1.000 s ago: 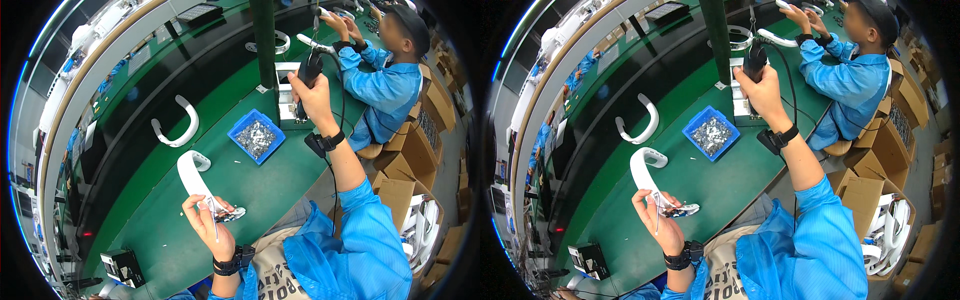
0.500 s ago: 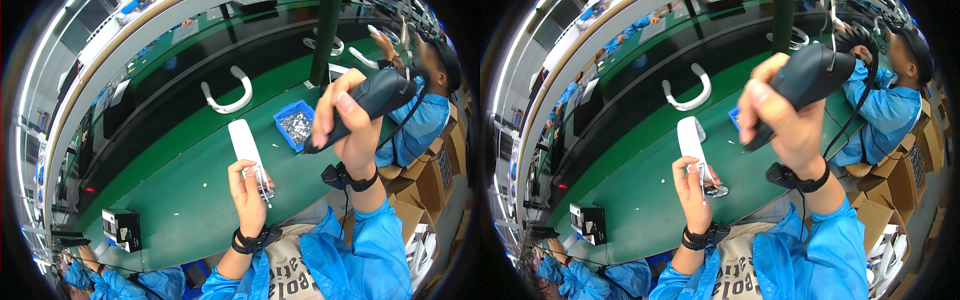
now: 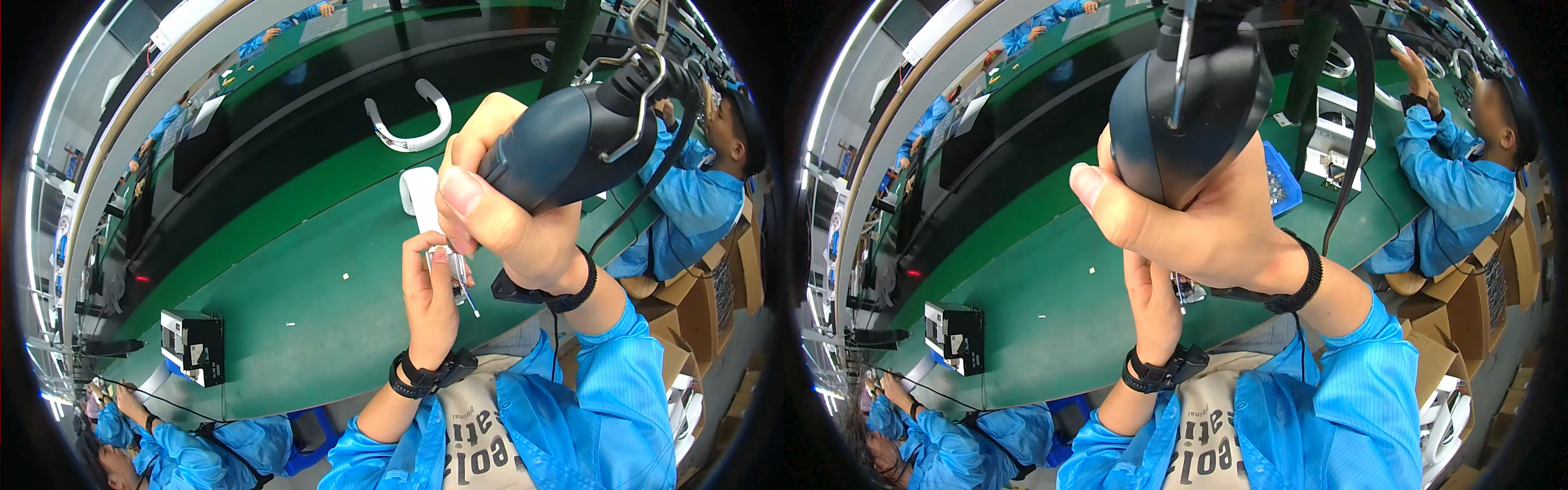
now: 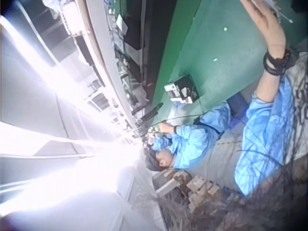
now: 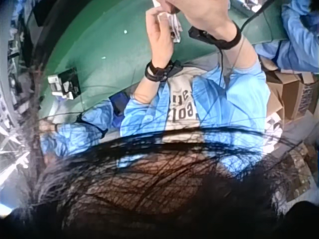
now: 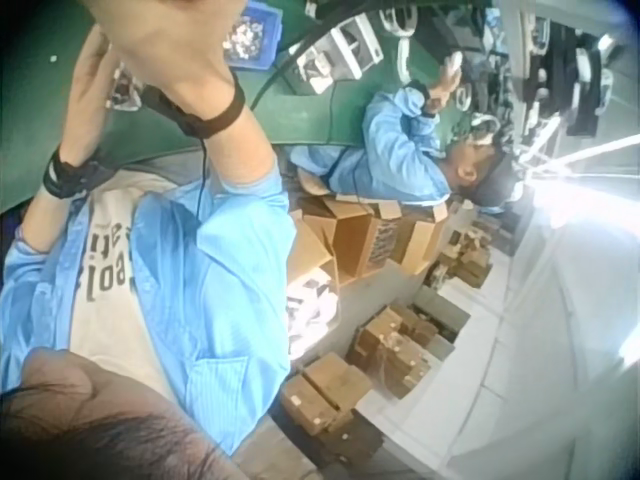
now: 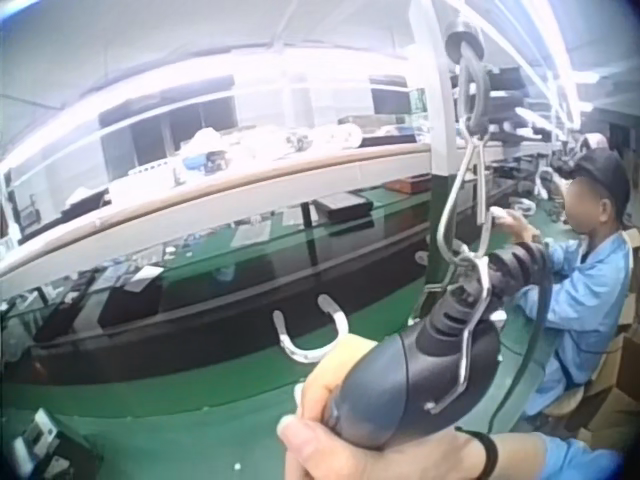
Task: Using an electric screwdriver to fasten components onto a white plastic housing for a light or similar electronic device.
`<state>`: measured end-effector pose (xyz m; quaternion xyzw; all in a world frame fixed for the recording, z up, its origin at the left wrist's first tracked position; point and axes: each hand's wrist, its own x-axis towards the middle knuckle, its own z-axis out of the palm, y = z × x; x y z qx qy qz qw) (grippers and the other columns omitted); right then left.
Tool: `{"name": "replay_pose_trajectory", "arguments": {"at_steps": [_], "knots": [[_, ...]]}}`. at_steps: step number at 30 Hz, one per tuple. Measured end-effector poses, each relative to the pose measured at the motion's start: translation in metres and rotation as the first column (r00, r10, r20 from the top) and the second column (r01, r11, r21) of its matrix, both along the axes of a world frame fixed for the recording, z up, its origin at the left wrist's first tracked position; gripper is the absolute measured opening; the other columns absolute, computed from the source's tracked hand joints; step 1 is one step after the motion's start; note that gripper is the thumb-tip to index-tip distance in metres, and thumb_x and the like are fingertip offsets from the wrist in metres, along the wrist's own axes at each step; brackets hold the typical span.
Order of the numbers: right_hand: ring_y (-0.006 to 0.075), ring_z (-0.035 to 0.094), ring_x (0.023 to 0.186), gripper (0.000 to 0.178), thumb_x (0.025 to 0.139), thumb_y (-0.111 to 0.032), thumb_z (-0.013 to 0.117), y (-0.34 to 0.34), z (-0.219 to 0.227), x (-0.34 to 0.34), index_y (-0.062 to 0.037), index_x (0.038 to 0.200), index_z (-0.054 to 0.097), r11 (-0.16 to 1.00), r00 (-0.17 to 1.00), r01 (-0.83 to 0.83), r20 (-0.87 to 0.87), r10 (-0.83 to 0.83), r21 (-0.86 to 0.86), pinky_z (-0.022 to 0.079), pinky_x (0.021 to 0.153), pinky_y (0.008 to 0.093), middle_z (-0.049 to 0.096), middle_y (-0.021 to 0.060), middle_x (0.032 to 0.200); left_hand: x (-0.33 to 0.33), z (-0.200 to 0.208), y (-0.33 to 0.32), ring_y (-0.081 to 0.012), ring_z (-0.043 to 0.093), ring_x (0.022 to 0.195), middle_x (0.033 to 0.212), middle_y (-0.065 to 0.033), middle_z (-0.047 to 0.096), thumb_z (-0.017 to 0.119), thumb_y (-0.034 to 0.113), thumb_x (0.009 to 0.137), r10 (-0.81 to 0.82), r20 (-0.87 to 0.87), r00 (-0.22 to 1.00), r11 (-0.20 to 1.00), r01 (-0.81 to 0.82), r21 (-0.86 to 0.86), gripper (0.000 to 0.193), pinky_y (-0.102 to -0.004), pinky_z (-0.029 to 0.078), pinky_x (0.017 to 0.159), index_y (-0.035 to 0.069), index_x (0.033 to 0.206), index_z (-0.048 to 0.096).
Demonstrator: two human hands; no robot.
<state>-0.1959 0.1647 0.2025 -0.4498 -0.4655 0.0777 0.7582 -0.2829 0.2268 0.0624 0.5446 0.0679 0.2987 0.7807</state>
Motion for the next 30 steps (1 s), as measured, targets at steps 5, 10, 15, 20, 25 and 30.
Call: {"name": "replay_pose_trajectory", "arguments": {"at_steps": [5,10,15,20,25,30], "knots": [[0.0091,0.051,0.048,0.012,0.094,-0.003,0.063,0.002,-0.005,0.007,-0.0014,0.091,0.052,0.999,0.997,0.039,0.061,-0.038,-0.018,0.044,0.047,0.0261,0.057,0.0062,0.066,0.001,-0.001,0.001,-0.0088,0.060,0.074,0.088,-0.0030,0.063,0.046,0.020,0.115,-0.040,0.014,0.999,0.997,0.041,-0.063,0.016,-0.0233,0.047,0.066,0.008,0.126,0.050],[0.0090,0.052,0.048,0.013,0.094,-0.003,0.064,0.005,-0.010,0.010,-0.0016,0.090,0.052,0.999,0.998,0.039,0.048,-0.038,-0.008,0.044,0.047,0.0259,0.057,0.0065,0.067,0.001,0.002,-0.001,-0.0083,0.059,0.074,0.087,-0.0027,0.063,0.046,0.020,0.115,0.003,-0.006,1.000,1.000,-0.003,-0.013,0.017,-0.0231,0.046,0.066,0.008,0.125,0.050],[0.0093,0.051,0.048,0.013,0.093,-0.002,0.063,0.005,-0.012,0.010,-0.0019,0.091,0.050,0.999,0.997,0.040,0.065,-0.039,-0.016,0.044,0.046,0.0264,0.057,0.0072,0.067,0.002,0.003,-0.001,-0.0082,0.059,0.074,0.087,-0.0027,0.063,0.046,0.020,0.115,0.015,-0.011,1.000,1.000,-0.015,0.009,0.017,-0.0230,0.046,0.065,0.007,0.125,0.051],[0.0098,0.050,0.047,0.013,0.093,-0.002,0.062,0.004,-0.009,0.010,-0.0026,0.090,0.049,0.999,0.999,0.043,0.029,-0.043,-0.015,0.044,0.046,0.0267,0.056,0.0077,0.065,0.002,0.000,0.000,-0.0078,0.059,0.073,0.088,-0.0028,0.063,0.045,0.019,0.115,-0.023,-0.019,1.000,0.999,0.022,-0.044,0.017,-0.0228,0.046,0.065,0.007,0.125,0.051],[0.0103,0.050,0.046,0.014,0.093,-0.003,0.062,0.004,-0.009,0.007,-0.0032,0.090,0.048,1.000,0.999,0.009,-0.034,-0.009,-0.025,0.044,0.045,0.0269,0.056,0.0079,0.063,0.002,0.000,0.001,-0.0076,0.059,0.074,0.089,-0.0029,0.063,0.045,0.017,0.115,-0.025,-0.031,0.999,0.999,0.023,-0.043,0.016,-0.0223,0.046,0.065,0.007,0.126,0.051],[0.0105,0.049,0.046,0.015,0.094,-0.004,0.063,0.003,-0.011,0.010,-0.0038,0.091,0.048,0.998,0.998,0.053,0.017,-0.053,-0.024,0.044,0.045,0.0267,0.055,0.0081,0.062,0.002,-0.003,0.000,-0.0077,0.060,0.075,0.091,-0.0027,0.063,0.045,0.016,0.115,-0.042,-0.016,0.999,0.998,0.041,-0.040,0.016,-0.0230,0.047,0.065,0.007,0.126,0.051]]}}
